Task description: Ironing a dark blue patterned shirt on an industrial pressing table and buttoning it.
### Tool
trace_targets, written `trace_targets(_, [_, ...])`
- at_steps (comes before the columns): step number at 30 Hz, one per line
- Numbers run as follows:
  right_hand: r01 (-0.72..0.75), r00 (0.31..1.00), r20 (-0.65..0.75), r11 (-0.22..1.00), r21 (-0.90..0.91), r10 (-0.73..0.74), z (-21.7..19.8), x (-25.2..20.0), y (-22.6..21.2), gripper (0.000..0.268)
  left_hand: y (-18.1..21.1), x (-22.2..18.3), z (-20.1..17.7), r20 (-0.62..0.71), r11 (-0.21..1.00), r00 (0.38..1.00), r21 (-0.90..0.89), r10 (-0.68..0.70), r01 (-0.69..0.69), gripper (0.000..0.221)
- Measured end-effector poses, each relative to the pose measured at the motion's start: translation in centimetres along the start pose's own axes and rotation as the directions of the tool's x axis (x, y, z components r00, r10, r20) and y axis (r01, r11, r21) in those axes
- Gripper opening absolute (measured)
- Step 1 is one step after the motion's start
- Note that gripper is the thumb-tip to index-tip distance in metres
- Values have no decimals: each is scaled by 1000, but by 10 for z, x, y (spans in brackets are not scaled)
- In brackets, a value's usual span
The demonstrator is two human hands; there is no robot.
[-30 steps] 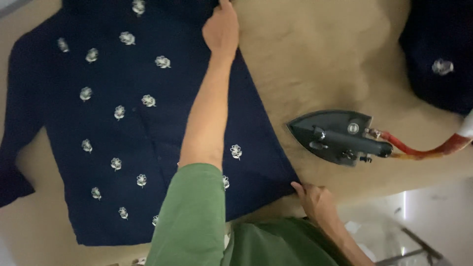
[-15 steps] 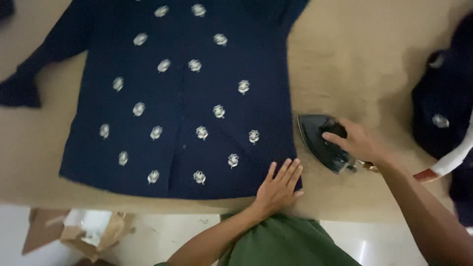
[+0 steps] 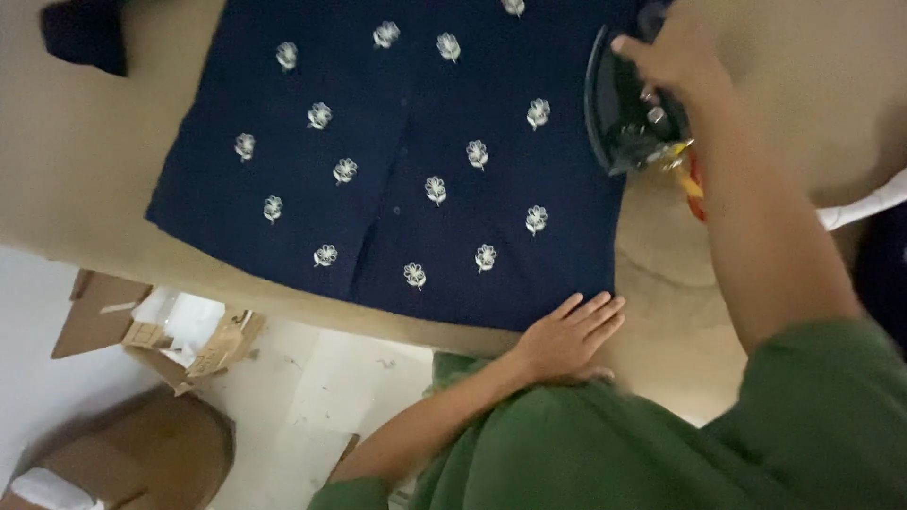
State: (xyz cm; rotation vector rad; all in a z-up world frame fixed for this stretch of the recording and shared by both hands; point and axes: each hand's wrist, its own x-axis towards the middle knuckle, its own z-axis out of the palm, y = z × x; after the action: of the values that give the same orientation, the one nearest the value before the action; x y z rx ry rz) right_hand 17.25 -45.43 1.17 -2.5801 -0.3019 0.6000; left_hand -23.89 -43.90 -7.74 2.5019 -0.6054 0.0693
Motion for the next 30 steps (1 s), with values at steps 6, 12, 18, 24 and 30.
trace_targets(6, [-113, 966, 228, 993, -45, 121, 36, -193, -35, 61, -60, -7, -90, -22, 834, 954, -492, -300, 251, 59])
trace_targets(12, [334, 941, 37, 902, -275, -337, 116, -277, 10, 60, -133, -91, -139, -307, 735, 750, 187, -586, 652, 68])
trace_targets(18, [137, 978, 180, 975, -174, -106, 76, -151, -91, 70, -131, -139, -146, -213, 640, 691, 265, -691, 722, 72])
trace_targets(24, [352, 895, 362, 912, -212, -261, 88, -83, -169, 41, -121, -188, -141, -354, 556, 656, 351, -666, 753, 61])
trace_targets(30, [487, 716, 679, 813, -321, -161, 129, -241, -175, 75, -139, -222, -106, -576, 438, 447, 167, -684, 884, 44])
